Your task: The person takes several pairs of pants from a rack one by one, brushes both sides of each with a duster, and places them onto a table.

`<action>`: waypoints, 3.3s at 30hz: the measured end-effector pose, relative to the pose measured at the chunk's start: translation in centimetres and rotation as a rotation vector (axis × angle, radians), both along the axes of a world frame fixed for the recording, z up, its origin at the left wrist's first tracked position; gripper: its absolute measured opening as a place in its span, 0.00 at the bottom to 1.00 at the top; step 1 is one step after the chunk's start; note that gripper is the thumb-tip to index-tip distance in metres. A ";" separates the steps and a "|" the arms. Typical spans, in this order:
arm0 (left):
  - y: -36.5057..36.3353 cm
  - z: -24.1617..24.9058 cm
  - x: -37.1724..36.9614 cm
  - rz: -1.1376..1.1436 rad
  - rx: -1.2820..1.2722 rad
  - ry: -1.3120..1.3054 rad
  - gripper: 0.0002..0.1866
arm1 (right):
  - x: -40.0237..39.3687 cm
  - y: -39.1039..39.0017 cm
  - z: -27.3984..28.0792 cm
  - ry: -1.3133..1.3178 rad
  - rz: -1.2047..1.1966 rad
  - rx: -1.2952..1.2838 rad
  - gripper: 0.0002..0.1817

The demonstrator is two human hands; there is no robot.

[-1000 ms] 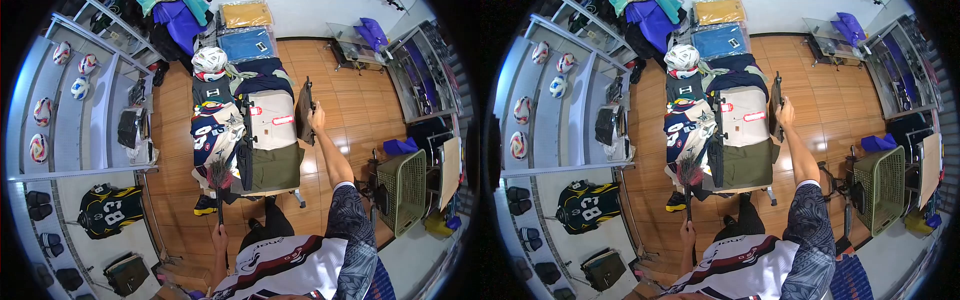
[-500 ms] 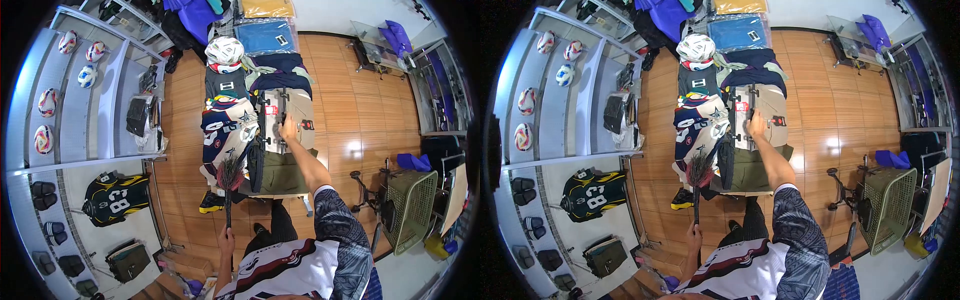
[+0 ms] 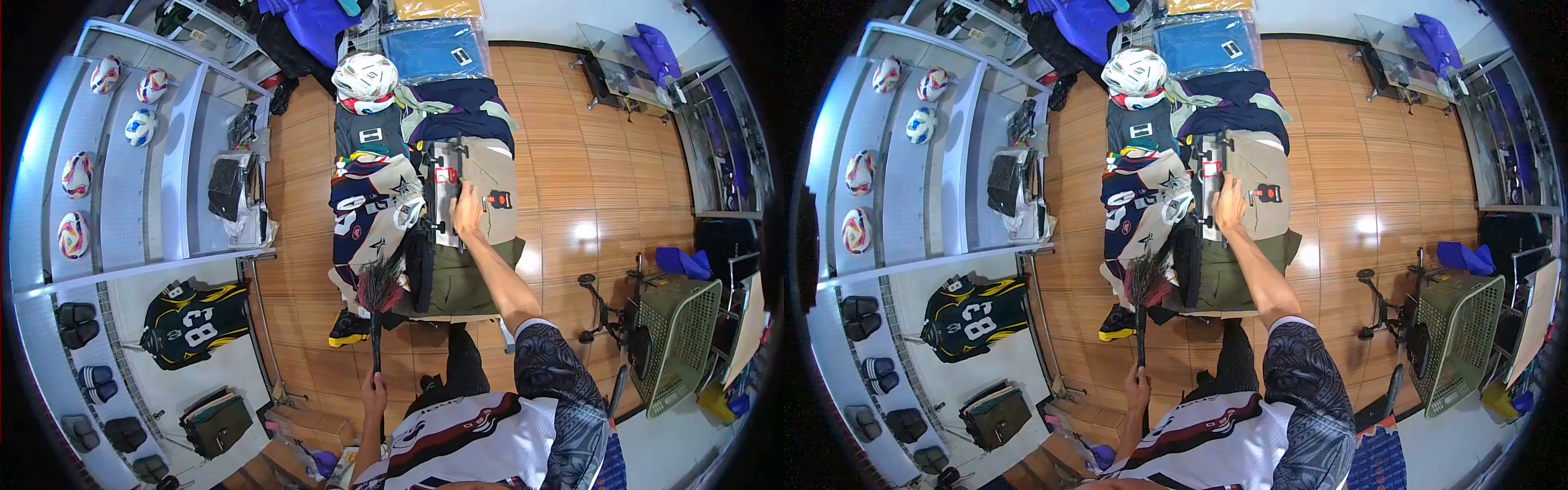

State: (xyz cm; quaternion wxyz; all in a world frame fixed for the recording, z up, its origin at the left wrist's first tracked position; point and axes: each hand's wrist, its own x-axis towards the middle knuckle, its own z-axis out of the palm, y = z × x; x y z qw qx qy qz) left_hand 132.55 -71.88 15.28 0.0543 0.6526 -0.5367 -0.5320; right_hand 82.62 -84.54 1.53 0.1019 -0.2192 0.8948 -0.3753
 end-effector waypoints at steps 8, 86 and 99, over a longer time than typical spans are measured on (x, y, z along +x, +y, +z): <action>0.6 -0.1 0.9 0.007 -0.020 -0.012 0.20 | 5.1 -1.1 -3.1 -0.350 0.270 0.072 0.20; 57.7 1.2 35.0 -2.550 0.103 0.565 0.24 | 143.3 105.9 32.8 0.106 -2.589 0.502 0.17; 63.7 6.9 36.6 -2.511 0.285 0.776 0.20 | 138.4 99.9 36.5 -0.013 -2.272 0.165 0.20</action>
